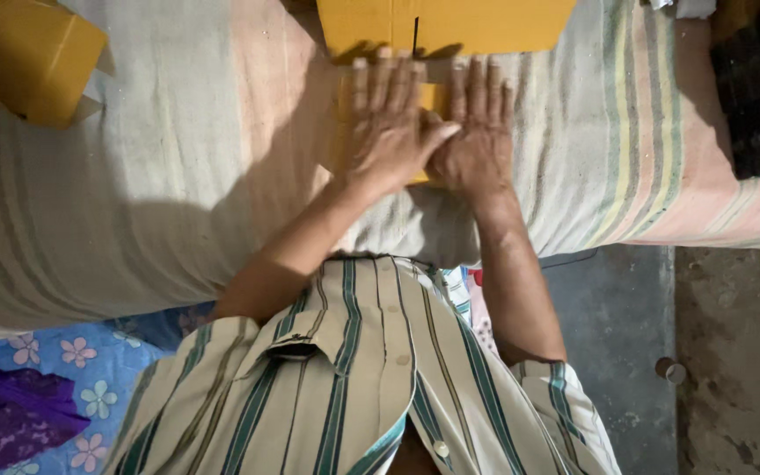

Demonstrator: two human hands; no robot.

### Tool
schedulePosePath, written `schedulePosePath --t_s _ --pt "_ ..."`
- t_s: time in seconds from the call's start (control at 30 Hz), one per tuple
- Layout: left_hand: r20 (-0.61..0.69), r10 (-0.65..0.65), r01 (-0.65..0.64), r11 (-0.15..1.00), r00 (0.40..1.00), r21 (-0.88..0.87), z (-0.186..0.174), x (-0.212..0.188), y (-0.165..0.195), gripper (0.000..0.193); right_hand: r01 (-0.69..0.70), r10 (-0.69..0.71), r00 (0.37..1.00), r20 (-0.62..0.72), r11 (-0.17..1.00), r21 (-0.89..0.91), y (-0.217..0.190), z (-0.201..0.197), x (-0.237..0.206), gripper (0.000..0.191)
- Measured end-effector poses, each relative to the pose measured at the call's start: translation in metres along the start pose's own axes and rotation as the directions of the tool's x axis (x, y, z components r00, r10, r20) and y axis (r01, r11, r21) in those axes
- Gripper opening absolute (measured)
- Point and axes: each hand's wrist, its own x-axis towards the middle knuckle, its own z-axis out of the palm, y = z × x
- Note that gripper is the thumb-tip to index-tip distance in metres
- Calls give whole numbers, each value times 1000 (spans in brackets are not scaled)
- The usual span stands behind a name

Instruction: The person sits on a bed and folds yellow cardboard mailing boxes one at a time. They open each flat box, fold in the side flaps, press the front panel closed, and place the finished box on a stack of completed boxes beside them.

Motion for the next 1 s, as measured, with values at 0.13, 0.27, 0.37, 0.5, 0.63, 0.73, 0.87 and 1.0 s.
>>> schedulePosePath --t_s 0.13,0.27,0.37,0.5,0.63,0.73,0.87,1.0 --pt "-53 125 -132 978 991 -160 4 16 31 89 16 -69 979 -192 964 -264 31 13 -13 81" --pt "-144 155 -173 978 977 -120 16 15 18 80 20 -97 969 -227 947 -321 26 22 -11 86" --pt "-222 131 -160 980 966 -121 22 9 -7 74 68 -80 992 -102 991 -112 -5 22 1 93" --pt "-168 30 -66 974 985 -215 32 3 -54 66 186 -202 969 -145 976 -113 -51 12 16 93" --pt "-301 -96 -27 925 949 -380 44 6 -76 46 204 -202 979 25 968 -144 -72 2 24 70" --pt "-441 -90 -32 965 893 -262 43 15 -65 41 205 -214 974 -75 973 -107 -64 0 27 58" --pt "-382 -44 -9 991 923 -136 30 31 -30 42 161 -190 968 -165 972 -170 -30 -3 25 61" --pt "-346 37 -109 975 937 -191 18 39 -6 44 175 -175 946 -274 984 -26 -3 -3 15 47"
